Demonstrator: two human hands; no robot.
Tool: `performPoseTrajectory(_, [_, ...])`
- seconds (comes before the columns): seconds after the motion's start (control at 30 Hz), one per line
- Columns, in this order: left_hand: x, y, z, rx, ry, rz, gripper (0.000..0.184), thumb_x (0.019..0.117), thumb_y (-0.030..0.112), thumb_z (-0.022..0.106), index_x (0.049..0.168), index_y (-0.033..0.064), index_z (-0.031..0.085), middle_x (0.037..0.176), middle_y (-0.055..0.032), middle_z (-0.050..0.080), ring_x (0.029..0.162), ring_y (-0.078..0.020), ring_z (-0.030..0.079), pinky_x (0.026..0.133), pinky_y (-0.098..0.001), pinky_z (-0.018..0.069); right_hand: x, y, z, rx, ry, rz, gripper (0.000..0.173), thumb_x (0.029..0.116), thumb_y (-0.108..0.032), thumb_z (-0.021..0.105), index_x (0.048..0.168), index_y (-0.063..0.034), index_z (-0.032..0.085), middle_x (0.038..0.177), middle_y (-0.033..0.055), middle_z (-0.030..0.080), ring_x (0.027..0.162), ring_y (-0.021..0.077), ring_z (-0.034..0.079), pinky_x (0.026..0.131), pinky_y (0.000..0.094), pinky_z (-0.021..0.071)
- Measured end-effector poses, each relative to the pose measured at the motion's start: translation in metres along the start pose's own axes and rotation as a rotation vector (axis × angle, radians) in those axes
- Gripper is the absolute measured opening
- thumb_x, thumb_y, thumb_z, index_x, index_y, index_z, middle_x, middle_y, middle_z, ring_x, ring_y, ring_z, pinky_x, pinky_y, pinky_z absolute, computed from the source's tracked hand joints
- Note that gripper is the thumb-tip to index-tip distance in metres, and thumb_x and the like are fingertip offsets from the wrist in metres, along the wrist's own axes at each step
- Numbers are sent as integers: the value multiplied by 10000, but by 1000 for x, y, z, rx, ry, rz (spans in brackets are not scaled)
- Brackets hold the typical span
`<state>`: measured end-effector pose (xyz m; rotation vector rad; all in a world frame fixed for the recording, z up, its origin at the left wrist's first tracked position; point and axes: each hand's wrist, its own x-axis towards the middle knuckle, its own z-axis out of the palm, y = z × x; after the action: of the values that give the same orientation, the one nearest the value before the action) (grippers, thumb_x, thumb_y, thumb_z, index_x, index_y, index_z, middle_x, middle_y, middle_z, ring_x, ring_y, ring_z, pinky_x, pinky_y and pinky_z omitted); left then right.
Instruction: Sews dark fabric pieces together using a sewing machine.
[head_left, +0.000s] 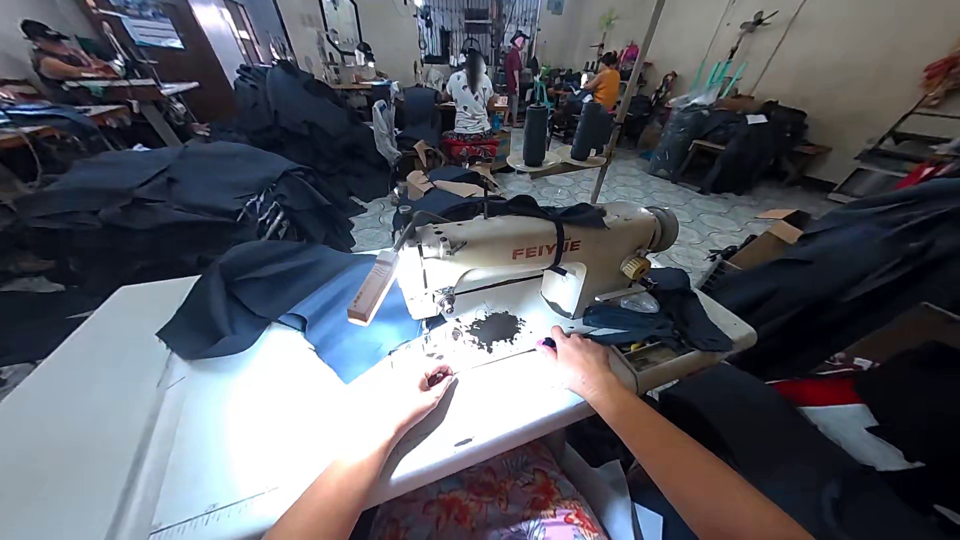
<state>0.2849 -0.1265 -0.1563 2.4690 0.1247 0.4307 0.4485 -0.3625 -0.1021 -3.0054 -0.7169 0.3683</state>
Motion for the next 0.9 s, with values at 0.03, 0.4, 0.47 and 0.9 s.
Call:
performPoseTrajectory(0.03, [0,-1,0,4,-3,4,211,983,196,626,983,40,768,837,-91,707,763,-138,633,742,-328,509,-2,-1,1,18,17,-7,585,1104,-503,323,1393,-36,524,1254,262,650,1206,422,636,955,574,509])
performPoseTrajectory(0.4, [0,11,-11,-33,41,19,213,998,150,609,930,12,756,800,-87,688,728,-110,612,719,-297,502,-27,-1,0,688,116,-161,499,1101,-105,418,1572,-31,272,983,210,646,691,244,679,681,410,592])
performPoseTrajectory(0.47, [0,11,-10,-19,60,5,198,1003,141,618,906,29,750,764,-72,664,693,-130,603,687,-330,504,-33,-8,1,739,85,-267,473,1083,-93,470,1528,-19,326,955,178,631,639,194,605,622,384,545])
performPoseTrajectory(0.9, [-1,5,-7,-140,138,80,157,972,103,614,927,23,742,785,-39,672,690,-44,573,669,-227,467,-49,-78,19,338,187,-541,161,955,-97,643,861,22,696,763,167,664,744,330,674,674,544,540])
